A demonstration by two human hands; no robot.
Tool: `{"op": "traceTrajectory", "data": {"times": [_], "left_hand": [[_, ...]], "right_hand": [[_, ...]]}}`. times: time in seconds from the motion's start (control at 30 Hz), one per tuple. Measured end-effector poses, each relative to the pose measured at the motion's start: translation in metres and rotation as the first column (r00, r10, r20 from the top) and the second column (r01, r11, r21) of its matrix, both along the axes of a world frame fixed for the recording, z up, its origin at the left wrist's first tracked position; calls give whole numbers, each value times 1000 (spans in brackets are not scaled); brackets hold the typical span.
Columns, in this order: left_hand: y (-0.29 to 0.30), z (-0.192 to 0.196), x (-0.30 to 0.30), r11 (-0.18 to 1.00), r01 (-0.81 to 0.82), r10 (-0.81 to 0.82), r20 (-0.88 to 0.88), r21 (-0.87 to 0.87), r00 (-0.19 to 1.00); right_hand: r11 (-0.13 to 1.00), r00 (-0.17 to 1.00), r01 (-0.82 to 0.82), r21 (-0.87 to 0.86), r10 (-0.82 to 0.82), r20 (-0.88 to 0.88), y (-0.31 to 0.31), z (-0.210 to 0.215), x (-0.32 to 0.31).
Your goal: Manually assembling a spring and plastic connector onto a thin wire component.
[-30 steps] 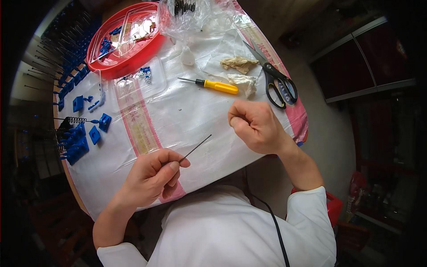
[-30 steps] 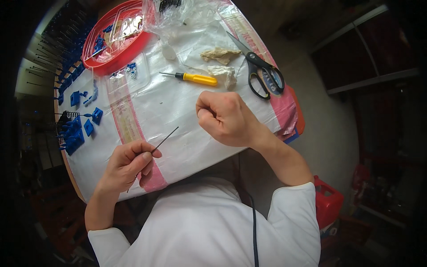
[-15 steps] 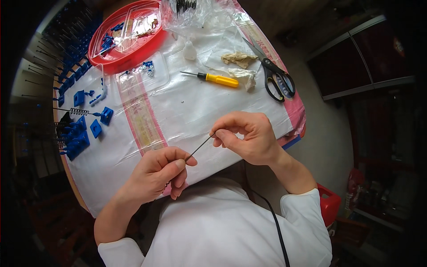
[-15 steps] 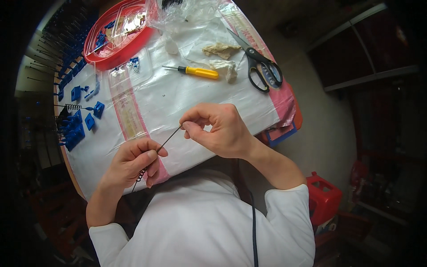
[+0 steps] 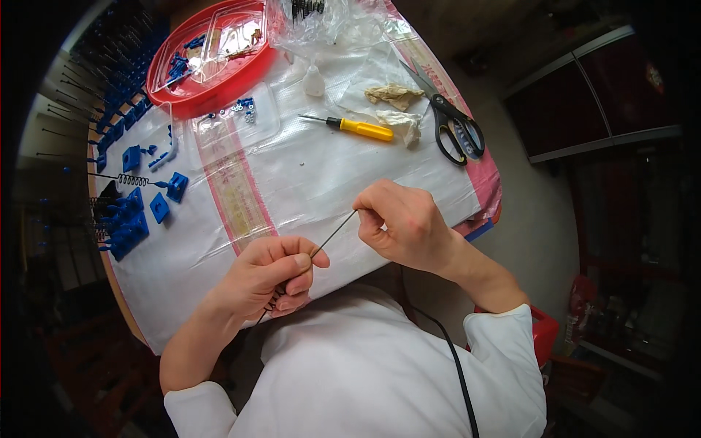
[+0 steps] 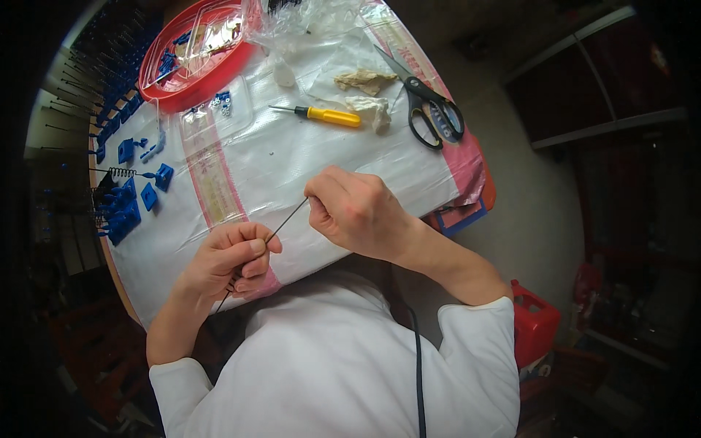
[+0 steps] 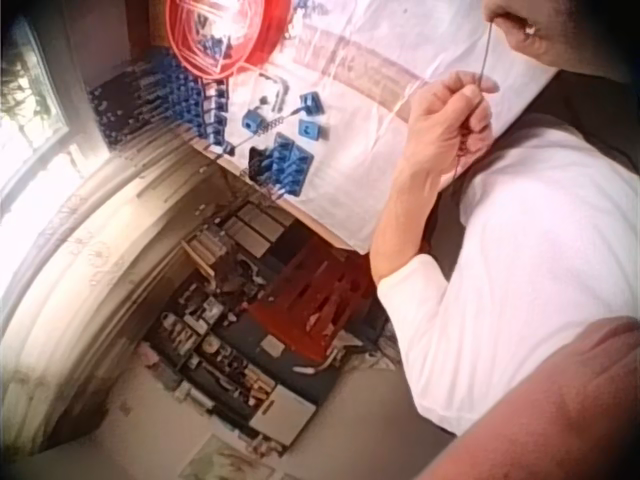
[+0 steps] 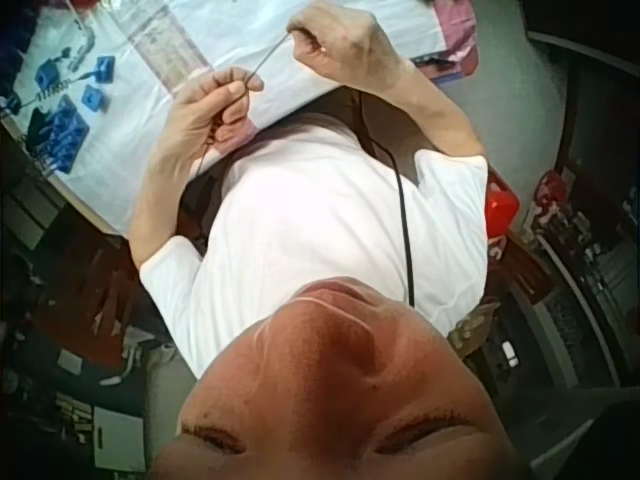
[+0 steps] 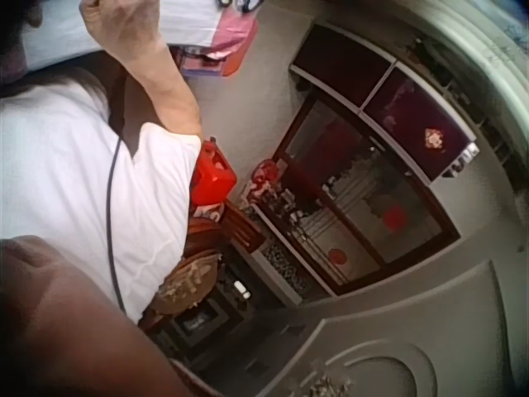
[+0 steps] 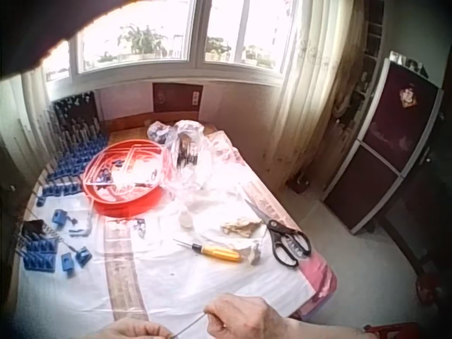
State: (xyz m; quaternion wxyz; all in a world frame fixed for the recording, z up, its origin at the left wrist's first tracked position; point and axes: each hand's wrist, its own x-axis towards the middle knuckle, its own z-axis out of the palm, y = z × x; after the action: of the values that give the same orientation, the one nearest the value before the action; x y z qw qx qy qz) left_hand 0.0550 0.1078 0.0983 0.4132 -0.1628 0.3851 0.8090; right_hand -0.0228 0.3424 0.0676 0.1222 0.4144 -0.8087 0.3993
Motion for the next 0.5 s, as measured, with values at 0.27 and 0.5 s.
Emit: {"op": "traceTrajectory", "data": {"times": [0.27,0.5], "left_hand": [[-8,1,-2,977,22,-86,-298,-213,951],[5,-7,1,758,-267,-299,-680,-595,669]], "right_hand": [[994,968,111,15,-111,226,35,6,-24],[979,929,199,-41,-175,327,21,14,-16]]}}
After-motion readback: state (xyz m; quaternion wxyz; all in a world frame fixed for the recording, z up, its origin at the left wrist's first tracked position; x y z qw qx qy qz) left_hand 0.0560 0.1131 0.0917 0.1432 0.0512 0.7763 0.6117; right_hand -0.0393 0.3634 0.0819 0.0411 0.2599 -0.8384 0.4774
